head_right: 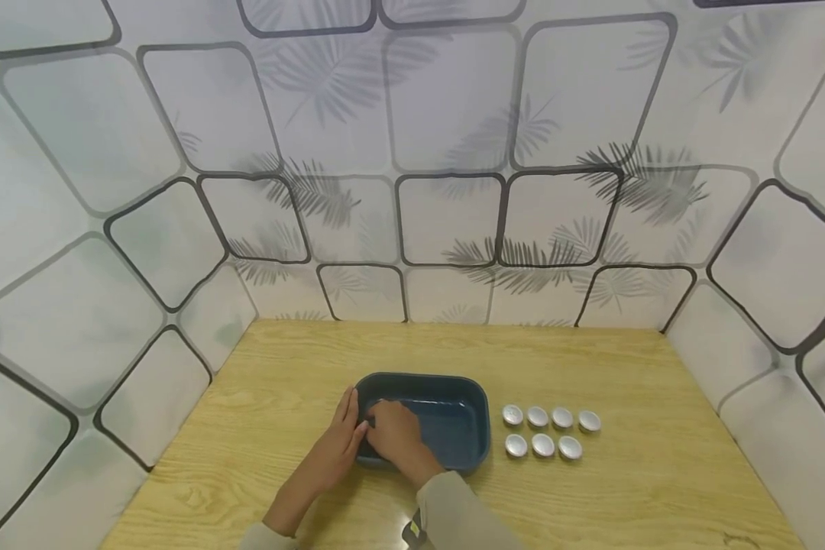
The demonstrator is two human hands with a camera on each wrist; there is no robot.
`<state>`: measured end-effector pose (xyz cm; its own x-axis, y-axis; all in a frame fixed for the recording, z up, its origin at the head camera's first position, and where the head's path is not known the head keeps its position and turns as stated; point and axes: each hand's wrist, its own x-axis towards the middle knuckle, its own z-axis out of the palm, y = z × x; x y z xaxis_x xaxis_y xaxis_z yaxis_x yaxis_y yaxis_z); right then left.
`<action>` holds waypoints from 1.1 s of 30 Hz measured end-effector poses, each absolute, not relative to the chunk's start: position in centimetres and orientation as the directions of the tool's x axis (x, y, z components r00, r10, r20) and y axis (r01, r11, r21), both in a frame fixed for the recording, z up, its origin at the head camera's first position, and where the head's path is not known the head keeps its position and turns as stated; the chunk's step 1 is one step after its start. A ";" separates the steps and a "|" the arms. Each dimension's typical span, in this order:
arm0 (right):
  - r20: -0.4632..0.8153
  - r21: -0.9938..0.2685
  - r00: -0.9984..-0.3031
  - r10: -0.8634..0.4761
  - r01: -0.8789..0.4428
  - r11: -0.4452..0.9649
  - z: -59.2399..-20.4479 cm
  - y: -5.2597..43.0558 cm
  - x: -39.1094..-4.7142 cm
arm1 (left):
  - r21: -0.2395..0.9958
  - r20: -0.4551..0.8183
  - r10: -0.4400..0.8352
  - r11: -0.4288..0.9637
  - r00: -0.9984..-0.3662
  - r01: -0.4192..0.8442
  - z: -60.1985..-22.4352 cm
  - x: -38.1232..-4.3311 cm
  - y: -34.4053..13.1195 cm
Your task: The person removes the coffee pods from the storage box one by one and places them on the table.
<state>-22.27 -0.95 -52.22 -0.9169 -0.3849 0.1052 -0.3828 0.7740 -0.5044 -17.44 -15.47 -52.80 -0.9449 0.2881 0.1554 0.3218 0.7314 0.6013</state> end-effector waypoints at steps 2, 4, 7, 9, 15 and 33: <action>0.087 -0.506 -0.923 -0.376 -0.366 0.781 -52.2 -1.0 -22.3 | 0.603 0.155 0.288 0.730 -0.945 0.322 -52.8 -17.4 -15.5; 0.066 -0.511 -0.928 -0.367 -0.348 0.786 -52.2 -1.1 -22.3 | 0.603 0.157 0.286 0.731 -0.945 0.321 -52.8 -17.4 -15.4; 0.042 -0.522 -0.934 -0.355 -0.323 0.789 -52.0 -1.1 -22.3 | 0.596 0.165 0.281 0.736 -0.945 0.322 -52.9 -17.5 -15.4; 0.026 -0.527 -0.939 -0.343 -0.305 0.793 -51.8 -1.1 -22.3 | 0.594 0.175 0.282 0.734 -0.943 0.329 -52.9 -17.6 -15.4; 0.013 -0.533 -0.943 -0.333 -0.289 0.795 -51.7 -1.0 -22.3 | 0.589 0.178 0.282 0.737 -0.943 0.332 -52.8 -17.7 -15.3; 0.139 -0.523 -0.900 -0.414 -0.421 0.741 -52.6 -0.5 -22.3 | 0.597 0.172 0.275 0.735 -0.946 0.323 -52.8 -17.4 -15.3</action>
<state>-22.33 -0.52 -52.62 -0.8998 -0.4136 0.1387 -0.4212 0.7409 -0.5231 -17.36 -15.27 -52.79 -0.9458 0.2752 0.1725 0.3226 0.7347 0.5968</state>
